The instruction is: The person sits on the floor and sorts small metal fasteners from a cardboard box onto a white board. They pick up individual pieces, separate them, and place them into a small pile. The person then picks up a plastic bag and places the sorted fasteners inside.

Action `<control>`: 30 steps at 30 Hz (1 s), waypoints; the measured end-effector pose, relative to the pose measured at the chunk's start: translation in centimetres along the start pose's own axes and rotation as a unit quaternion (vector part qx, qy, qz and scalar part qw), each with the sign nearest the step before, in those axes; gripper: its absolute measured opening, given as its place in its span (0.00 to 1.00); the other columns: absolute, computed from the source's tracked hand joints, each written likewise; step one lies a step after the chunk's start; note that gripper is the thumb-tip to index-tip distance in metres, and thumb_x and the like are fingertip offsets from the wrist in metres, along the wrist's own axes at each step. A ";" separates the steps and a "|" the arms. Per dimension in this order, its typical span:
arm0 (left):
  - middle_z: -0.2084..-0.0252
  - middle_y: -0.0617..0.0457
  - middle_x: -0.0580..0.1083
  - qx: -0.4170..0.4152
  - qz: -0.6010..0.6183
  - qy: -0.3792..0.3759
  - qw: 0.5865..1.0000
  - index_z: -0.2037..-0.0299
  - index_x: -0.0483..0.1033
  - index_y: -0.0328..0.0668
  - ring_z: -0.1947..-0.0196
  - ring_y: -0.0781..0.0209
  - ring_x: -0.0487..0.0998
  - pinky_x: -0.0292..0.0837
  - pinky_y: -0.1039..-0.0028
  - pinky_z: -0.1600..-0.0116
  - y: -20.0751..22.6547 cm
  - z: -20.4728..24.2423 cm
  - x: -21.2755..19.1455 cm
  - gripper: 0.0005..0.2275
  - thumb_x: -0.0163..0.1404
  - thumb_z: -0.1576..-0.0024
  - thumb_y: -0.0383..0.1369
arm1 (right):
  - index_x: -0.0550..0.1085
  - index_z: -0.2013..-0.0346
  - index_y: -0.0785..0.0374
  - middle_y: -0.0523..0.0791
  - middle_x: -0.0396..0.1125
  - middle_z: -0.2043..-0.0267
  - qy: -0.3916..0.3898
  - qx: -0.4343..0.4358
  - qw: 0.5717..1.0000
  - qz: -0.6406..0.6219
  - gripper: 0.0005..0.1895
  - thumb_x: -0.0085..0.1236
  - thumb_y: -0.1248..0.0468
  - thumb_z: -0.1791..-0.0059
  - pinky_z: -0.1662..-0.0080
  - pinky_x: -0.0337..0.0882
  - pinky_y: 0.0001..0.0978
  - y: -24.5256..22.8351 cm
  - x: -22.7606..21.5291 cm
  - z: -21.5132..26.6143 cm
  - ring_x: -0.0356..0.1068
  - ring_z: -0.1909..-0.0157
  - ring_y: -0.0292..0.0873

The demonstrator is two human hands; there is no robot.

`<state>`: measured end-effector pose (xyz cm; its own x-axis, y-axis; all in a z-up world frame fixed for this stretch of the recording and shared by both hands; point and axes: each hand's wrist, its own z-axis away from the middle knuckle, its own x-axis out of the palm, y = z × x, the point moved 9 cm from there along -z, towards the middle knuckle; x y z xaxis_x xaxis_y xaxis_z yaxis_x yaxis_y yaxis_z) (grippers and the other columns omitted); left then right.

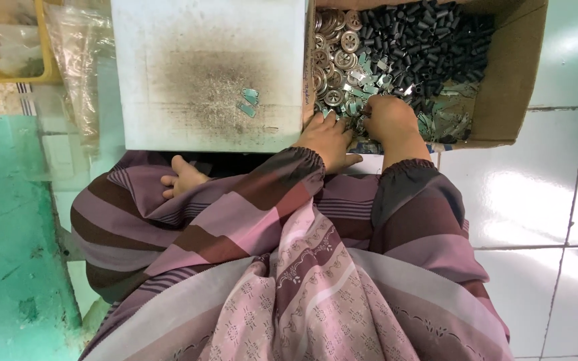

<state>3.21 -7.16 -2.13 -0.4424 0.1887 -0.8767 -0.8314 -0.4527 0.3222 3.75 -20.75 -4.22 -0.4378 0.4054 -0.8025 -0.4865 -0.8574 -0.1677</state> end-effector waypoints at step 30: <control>0.56 0.50 0.72 0.122 0.038 0.265 0.956 0.52 0.77 0.40 0.46 0.52 0.70 0.65 0.59 0.41 1.6 4.2 -5.5 0.17 0.50 0.38 0.46 | 0.79 0.54 0.66 0.49 0.72 0.68 0.151 0.024 0.889 -0.432 0.10 0.54 0.65 0.46 0.68 0.68 0.28 1.4 -5.8 7.5 0.67 0.68 0.35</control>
<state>2.95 -5.28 4.67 -0.3255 -0.3342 -0.8845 -0.8860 -0.2188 0.4088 -0.06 -21.96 4.49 0.3351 0.7961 -0.5040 -0.5779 -0.2488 -0.7773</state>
